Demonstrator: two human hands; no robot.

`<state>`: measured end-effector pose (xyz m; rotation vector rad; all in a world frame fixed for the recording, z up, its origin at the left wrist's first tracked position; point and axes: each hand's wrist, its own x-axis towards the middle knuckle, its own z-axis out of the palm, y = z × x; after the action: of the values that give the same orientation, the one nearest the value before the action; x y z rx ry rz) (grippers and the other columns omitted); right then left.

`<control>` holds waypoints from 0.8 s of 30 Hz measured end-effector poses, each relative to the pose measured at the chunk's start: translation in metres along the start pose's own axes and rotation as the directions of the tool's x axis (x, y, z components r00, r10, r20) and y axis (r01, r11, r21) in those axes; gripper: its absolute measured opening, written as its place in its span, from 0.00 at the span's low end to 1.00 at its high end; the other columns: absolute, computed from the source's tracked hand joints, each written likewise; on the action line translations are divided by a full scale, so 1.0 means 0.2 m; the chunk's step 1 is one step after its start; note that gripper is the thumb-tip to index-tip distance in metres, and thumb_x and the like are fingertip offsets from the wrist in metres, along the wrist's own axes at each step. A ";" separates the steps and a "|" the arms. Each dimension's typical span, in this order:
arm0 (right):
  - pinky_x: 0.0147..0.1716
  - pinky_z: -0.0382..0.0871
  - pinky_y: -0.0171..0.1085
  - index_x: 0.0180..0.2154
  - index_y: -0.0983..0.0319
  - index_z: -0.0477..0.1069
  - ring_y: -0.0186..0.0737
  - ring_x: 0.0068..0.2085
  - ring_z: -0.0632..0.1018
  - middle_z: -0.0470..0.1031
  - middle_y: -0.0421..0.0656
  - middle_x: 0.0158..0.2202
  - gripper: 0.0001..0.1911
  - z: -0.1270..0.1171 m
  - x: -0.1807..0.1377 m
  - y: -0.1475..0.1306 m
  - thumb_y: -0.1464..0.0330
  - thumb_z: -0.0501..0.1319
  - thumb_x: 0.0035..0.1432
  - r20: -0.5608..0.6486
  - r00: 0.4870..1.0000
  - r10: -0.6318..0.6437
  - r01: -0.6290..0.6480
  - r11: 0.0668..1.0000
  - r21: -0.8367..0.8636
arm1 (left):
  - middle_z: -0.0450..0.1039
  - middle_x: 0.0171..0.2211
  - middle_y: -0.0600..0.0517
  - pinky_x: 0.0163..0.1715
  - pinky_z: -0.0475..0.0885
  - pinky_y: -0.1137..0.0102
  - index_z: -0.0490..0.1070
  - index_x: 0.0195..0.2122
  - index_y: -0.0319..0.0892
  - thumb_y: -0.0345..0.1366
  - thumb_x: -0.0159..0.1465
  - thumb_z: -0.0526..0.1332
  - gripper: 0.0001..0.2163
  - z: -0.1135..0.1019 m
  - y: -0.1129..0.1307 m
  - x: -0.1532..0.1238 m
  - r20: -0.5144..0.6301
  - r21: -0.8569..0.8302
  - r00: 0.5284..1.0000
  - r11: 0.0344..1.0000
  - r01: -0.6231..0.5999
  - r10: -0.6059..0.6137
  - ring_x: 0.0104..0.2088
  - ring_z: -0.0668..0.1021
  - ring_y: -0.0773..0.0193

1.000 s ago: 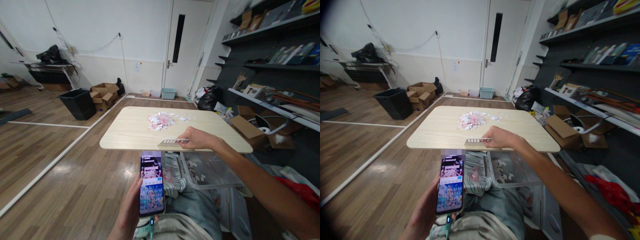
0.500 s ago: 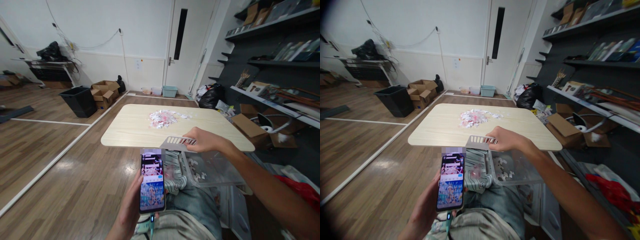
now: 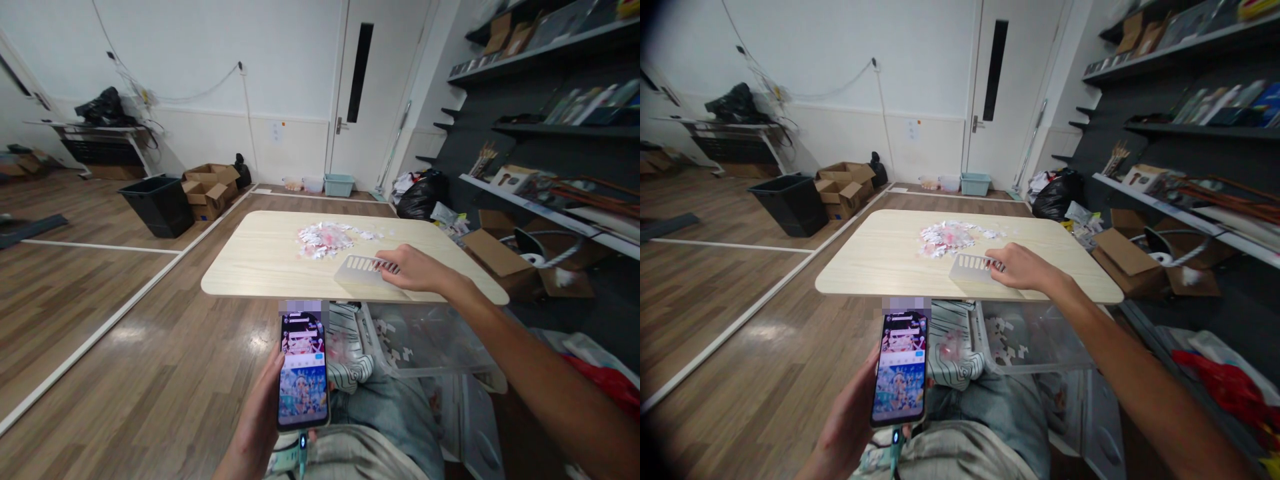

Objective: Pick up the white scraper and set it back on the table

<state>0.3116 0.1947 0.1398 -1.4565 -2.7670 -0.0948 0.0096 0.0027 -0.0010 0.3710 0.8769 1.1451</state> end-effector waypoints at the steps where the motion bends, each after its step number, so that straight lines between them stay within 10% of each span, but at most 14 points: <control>1: 0.36 0.58 0.38 0.42 0.63 0.81 0.44 0.34 0.79 0.82 0.47 0.30 0.08 0.00 0.01 -0.01 0.70 0.62 0.69 -0.002 1.000 0.017 -0.017 1.000 -0.013 | 0.88 0.50 0.37 0.42 0.85 0.52 0.66 0.75 0.40 0.57 0.62 0.78 0.46 0.00 0.00 0.00 0.005 -0.001 1.000 1.000 0.001 -0.001 0.43 0.90 0.38; 14: 0.36 0.59 0.40 0.50 0.66 0.79 0.52 0.42 0.85 0.87 0.57 0.42 0.11 -0.01 0.02 -0.11 0.71 0.60 0.73 0.032 0.981 0.193 -0.188 0.976 -0.110 | 0.87 0.50 0.40 0.27 0.84 0.61 0.66 0.76 0.46 0.54 0.65 0.77 0.42 0.02 0.04 -0.02 0.078 0.040 0.997 0.999 -0.024 0.021 0.43 0.90 0.38; 24: 0.48 0.77 0.42 0.57 0.64 0.82 0.55 0.46 0.87 0.90 0.53 0.49 0.22 0.20 0.05 0.25 0.63 0.65 0.65 -0.043 0.971 0.233 -0.219 0.953 0.211 | 0.86 0.52 0.37 0.26 0.85 0.59 0.68 0.75 0.45 0.51 0.66 0.75 0.39 0.05 0.07 -0.06 0.135 0.066 0.991 0.997 -0.029 0.020 0.46 0.89 0.33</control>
<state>0.3482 0.2336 0.1035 -1.6654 -2.4504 0.1372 0.0072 -0.0009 0.0189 0.5102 0.7963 1.1017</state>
